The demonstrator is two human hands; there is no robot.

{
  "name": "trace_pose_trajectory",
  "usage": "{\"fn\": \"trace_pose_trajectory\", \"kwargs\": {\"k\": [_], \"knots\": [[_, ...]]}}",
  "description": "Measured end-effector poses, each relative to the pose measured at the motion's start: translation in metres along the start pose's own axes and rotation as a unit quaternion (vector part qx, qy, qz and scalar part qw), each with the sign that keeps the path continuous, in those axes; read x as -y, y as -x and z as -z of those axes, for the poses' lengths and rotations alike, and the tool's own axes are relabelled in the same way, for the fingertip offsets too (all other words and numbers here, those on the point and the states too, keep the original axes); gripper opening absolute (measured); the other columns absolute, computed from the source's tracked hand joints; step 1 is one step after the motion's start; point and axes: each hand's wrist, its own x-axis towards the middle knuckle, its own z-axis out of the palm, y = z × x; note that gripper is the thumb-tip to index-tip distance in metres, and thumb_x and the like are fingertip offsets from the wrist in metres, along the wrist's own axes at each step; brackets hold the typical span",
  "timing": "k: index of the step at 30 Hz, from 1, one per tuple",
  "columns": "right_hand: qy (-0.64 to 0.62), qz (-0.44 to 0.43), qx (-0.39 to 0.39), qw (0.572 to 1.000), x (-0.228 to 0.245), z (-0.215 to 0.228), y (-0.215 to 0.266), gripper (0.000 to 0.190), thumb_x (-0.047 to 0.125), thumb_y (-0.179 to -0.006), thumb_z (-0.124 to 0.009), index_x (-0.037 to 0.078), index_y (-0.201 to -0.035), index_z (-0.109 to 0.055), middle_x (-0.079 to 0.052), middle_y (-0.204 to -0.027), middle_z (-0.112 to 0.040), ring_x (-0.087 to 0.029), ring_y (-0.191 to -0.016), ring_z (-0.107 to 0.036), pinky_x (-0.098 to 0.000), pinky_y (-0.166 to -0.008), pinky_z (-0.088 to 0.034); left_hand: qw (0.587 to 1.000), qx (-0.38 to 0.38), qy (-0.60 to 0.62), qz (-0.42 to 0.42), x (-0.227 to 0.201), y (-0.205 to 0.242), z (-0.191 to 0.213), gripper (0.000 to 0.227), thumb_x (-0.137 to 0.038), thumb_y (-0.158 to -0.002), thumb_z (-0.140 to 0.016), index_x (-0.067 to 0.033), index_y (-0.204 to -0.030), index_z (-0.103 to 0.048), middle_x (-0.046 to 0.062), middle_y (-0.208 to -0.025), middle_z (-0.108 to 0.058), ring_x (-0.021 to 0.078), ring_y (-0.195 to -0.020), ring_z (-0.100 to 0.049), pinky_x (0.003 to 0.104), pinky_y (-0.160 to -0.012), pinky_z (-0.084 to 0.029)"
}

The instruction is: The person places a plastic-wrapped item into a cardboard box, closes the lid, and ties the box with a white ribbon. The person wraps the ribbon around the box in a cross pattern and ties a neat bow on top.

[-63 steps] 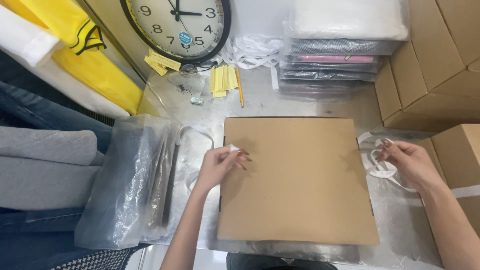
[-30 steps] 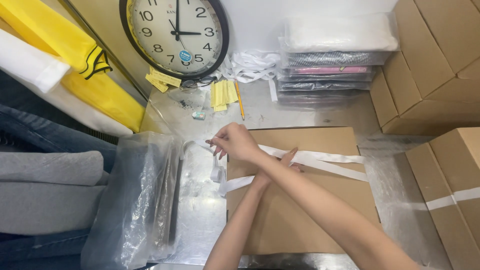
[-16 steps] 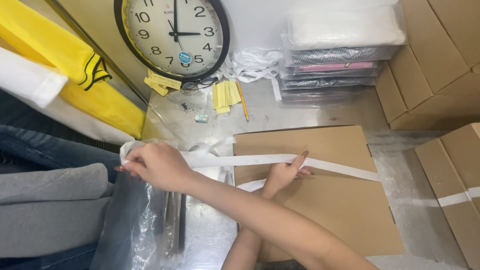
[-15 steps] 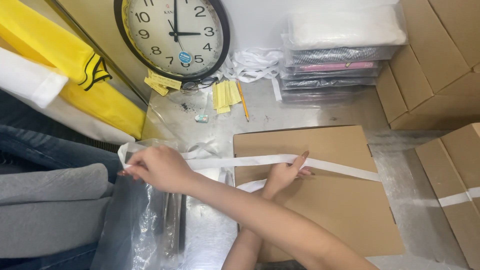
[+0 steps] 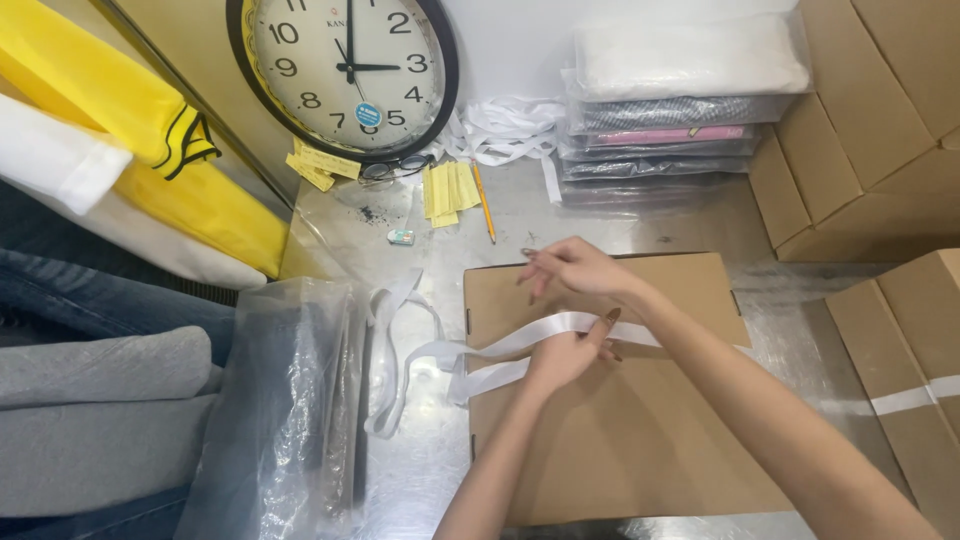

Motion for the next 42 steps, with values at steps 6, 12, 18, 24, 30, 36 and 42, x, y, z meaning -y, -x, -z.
{"fn": "trace_pose_trajectory", "kwargs": {"k": [6,12,18,24,30,36,42], "knots": [[-0.168,-0.237,0.039,0.956,-0.081,0.037,0.047,0.056,0.043,-0.112,-0.045,0.003,-0.139,-0.072,-0.016,-0.115,-0.078,-0.028,-0.105,-0.07,-0.0422,-0.097,-0.055,0.998,0.029,0.04,-0.05,-0.012,0.016,0.014,0.035,-0.047,-0.108,-0.056,-0.0241,-0.1,-0.082,-0.006,-0.072,-0.078,0.0108,-0.087,-0.08,0.034,-0.09,-0.059],[-0.162,-0.253,0.017,0.954,-0.13,0.048,0.043,0.052,0.052,-0.109,-0.055,0.007,-0.125,-0.076,-0.011,-0.088,-0.075,-0.022,-0.071,-0.071,-0.0324,-0.057,-0.057,0.998,0.033,0.046,-0.039,-0.007,0.02,0.007,0.036,-0.046,-0.108,-0.055,-0.0223,-0.109,-0.082,-0.001,-0.078,-0.081,0.0178,-0.093,-0.081,0.037,-0.093,-0.058],[-0.193,-0.151,-0.034,0.969,-0.136,0.101,0.065,0.035,0.036,-0.108,-0.062,0.003,-0.109,-0.075,0.001,-0.062,-0.055,-0.007,-0.044,-0.046,-0.0199,-0.038,-0.032,0.993,0.019,0.09,-0.071,-0.025,0.036,0.008,0.038,-0.043,-0.112,-0.054,-0.0175,-0.119,-0.082,0.005,-0.081,-0.082,0.0154,-0.092,-0.08,0.03,-0.089,-0.057],[-0.32,-0.03,0.084,0.943,-0.175,0.16,0.088,0.052,0.012,-0.091,-0.072,-0.006,-0.138,-0.06,-0.01,-0.091,-0.071,-0.003,-0.053,-0.058,-0.0142,-0.044,-0.04,0.988,0.015,0.125,-0.085,-0.019,0.03,0.003,0.035,-0.037,-0.111,-0.055,-0.0154,-0.114,-0.082,0.007,-0.091,-0.084,0.0166,-0.086,-0.081,0.031,-0.085,-0.061],[-0.394,-0.103,-0.118,0.906,-0.176,0.194,0.116,0.058,0.019,-0.095,-0.066,0.01,-0.152,-0.059,0.008,-0.083,-0.053,0.0,-0.048,-0.028,-0.0143,-0.044,-0.025,0.993,0.012,0.097,-0.064,-0.032,0.043,0.009,0.04,-0.045,-0.111,-0.056,-0.0151,-0.123,-0.081,0.01,-0.087,-0.083,0.02,-0.092,-0.081,0.034,-0.09,-0.06],[-0.566,-0.192,-0.287,0.749,-0.12,0.217,0.15,0.027,0.021,-0.095,-0.077,0.024,-0.121,-0.074,0.012,-0.062,-0.018,-0.003,-0.056,-0.019,-0.0183,-0.052,-0.02,0.996,0.025,0.018,0.078,-0.03,0.034,0.003,0.051,-0.066,-0.101,-0.042,-0.0395,-0.126,-0.077,-0.011,-0.101,-0.084,0.0044,-0.116,-0.073,0.026,-0.101,-0.048],[-0.711,-0.053,-0.281,0.642,-0.109,0.258,0.178,0.017,0.008,-0.101,-0.075,0.014,-0.117,-0.08,0.005,-0.089,-0.071,0.001,-0.07,-0.059,-0.0067,-0.059,-0.049,0.981,-0.059,0.008,-0.186,-0.019,0.028,0.003,0.035,-0.038,-0.107,-0.057,-0.0164,-0.099,-0.084,-0.006,-0.098,-0.081,0.0167,-0.098,-0.077,0.03,-0.087,-0.056]]}}
